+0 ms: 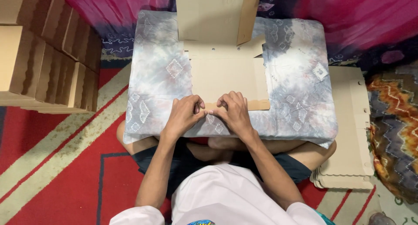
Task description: Folding and assembling a cardboard box from a flat pre-cut sheet.
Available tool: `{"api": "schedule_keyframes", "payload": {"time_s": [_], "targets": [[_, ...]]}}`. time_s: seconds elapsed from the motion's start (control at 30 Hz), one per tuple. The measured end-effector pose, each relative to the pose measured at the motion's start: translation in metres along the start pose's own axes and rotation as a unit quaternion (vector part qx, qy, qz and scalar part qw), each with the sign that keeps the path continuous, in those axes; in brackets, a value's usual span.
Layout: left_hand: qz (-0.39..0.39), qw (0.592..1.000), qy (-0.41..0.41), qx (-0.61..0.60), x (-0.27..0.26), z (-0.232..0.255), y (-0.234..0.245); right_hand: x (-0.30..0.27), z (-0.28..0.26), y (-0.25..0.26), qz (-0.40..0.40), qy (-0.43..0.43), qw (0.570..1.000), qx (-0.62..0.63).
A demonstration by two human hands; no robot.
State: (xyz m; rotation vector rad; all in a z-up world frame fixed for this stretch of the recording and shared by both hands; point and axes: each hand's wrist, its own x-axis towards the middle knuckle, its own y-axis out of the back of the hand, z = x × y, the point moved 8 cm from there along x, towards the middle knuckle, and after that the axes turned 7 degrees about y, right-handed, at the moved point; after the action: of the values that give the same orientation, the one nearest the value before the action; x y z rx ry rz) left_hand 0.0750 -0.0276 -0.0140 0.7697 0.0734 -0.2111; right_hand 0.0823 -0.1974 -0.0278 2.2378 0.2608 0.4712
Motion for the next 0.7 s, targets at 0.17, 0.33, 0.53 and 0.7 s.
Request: {"api": "schedule_keyframes", "payload": {"time_s": [0.17,0.33,0.53,0.7], "targets": [[-0.017,1.000,-0.005,-0.007,-0.002,0.005,0.005,-0.010,0.032,0.025,0.003,-0.028,0.999,-0.020],[-0.017,1.000,-0.007,-0.007,-0.002,0.003,0.004,-0.028,0.074,0.068,0.017,-0.069,0.997,-0.026],[-0.026,1.000,-0.001,-0.012,-0.003,0.004,0.005,-0.041,0.102,0.097,0.010,-0.141,0.990,-0.027],[-0.035,0.999,0.003,-0.009,-0.004,0.005,0.006,-0.039,0.108,0.101,-0.003,-0.145,0.989,-0.013]]}}
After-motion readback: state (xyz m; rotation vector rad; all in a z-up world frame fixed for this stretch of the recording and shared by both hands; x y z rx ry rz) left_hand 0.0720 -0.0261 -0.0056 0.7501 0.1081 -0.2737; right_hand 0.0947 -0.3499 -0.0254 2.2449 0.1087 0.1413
